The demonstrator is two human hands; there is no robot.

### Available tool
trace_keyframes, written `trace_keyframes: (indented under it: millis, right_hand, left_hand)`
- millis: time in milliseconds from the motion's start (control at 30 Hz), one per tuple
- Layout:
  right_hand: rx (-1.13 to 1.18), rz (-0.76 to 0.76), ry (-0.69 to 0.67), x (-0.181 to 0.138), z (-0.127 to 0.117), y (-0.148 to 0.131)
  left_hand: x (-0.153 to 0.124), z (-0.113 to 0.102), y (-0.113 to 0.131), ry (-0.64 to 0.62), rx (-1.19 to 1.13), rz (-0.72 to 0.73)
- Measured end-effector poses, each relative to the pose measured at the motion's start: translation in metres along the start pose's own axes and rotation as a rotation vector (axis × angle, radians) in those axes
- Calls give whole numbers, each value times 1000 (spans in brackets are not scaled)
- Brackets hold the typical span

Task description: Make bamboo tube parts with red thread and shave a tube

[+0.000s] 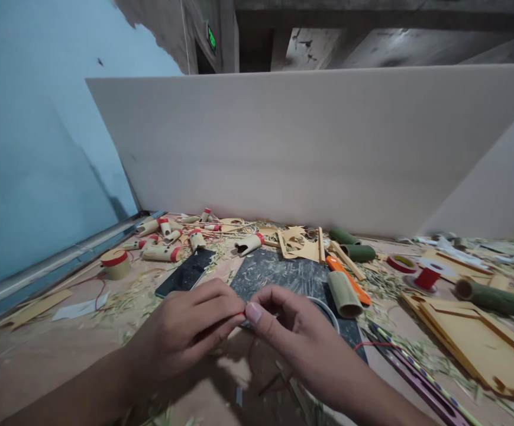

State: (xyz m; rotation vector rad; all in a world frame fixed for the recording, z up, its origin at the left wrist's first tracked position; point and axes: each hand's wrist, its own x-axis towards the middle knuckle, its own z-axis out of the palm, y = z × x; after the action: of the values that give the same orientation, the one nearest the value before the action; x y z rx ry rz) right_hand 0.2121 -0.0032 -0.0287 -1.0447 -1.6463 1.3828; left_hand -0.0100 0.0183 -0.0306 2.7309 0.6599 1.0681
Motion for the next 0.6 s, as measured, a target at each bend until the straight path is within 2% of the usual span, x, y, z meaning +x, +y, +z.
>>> trace_keyframes:
  millis: [133,267,433,600]
  right_hand:
    - [108,35,-54,-1,3,1]
    - [224,124,-41,-3,5,4]
    - [137,90,56,-5,5,1]
    - [83,59,71,-6,5,-4]
  left_hand:
    - [1,-1,1,50,8,44]
    - [1,0,-1,95,-4,39]
    - [0,2,-4,137,-36,-1]
    - [2,1,0,158,-83,-63]
